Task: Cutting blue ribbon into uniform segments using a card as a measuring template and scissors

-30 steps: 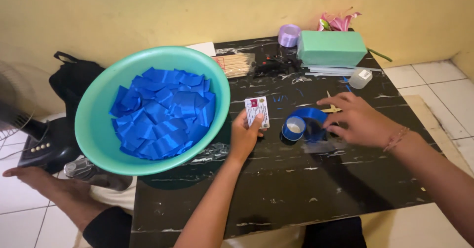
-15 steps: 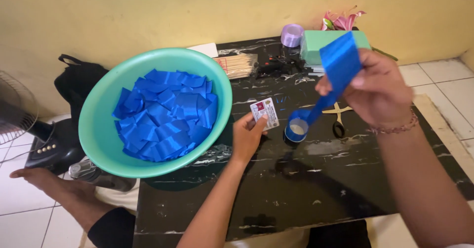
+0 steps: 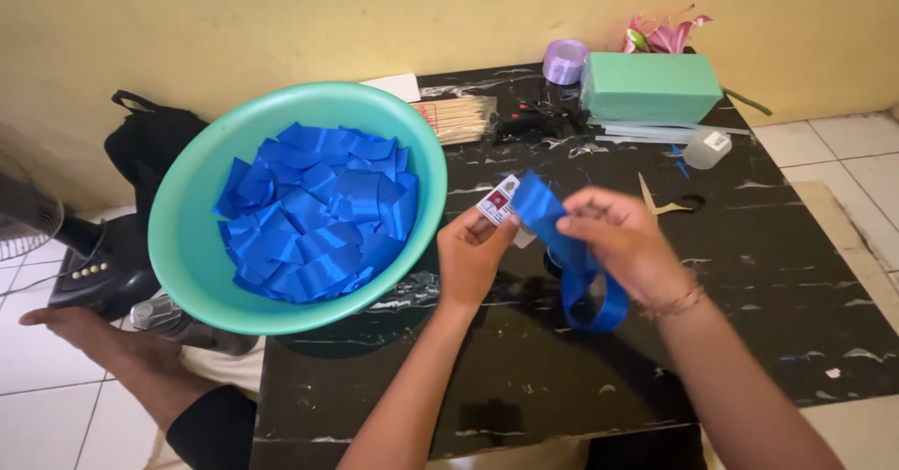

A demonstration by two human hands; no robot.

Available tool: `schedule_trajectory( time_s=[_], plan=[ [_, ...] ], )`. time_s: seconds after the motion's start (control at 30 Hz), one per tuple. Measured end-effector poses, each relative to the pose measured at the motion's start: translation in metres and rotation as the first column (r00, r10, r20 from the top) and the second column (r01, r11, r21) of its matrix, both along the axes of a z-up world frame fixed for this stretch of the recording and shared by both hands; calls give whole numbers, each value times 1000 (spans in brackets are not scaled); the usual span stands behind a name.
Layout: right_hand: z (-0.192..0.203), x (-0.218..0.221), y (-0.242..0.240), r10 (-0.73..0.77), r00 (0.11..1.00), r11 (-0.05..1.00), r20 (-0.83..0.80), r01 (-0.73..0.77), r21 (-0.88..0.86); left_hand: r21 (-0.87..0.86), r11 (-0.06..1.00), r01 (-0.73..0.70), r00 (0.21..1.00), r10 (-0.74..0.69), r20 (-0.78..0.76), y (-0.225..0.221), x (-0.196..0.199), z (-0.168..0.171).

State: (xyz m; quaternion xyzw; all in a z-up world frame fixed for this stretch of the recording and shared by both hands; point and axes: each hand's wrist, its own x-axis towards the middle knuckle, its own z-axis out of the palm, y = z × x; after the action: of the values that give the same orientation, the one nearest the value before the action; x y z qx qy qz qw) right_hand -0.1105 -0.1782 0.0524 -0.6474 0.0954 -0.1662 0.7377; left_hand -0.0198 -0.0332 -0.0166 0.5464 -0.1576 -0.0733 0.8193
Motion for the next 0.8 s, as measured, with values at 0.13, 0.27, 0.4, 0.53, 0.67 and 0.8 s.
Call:
schedule_trajectory(
  time_s=[0.13,0.27,0.4,0.53,0.67,0.8],
  plan=[
    [-51,7,-16,-97,994,967,-42,84,-239,-13,1000,11,999,-11,-33,-2,3,-8],
    [-67,8,-22,-160,985,939,-67,130,-319,-8,1000,24,996,-24,-88,-5,4,-22],
    [-60,7,-17,-182,979,945,-88,149,-291,-7,998,61,994,-62,-95,-9,7,-31],
    [-58,7,-15,-182,980,950,-75,156,-270,-30,996,87,994,-89,-62,-13,-2,-13],
    [-46,5,-11,-187,977,959,-97,160,-235,8,998,70,997,-69,-29,-14,-3,-7],
    [-43,7,-21,-229,968,944,-102,195,-267,61,994,90,995,-92,25,-26,-3,16]
  ],
)
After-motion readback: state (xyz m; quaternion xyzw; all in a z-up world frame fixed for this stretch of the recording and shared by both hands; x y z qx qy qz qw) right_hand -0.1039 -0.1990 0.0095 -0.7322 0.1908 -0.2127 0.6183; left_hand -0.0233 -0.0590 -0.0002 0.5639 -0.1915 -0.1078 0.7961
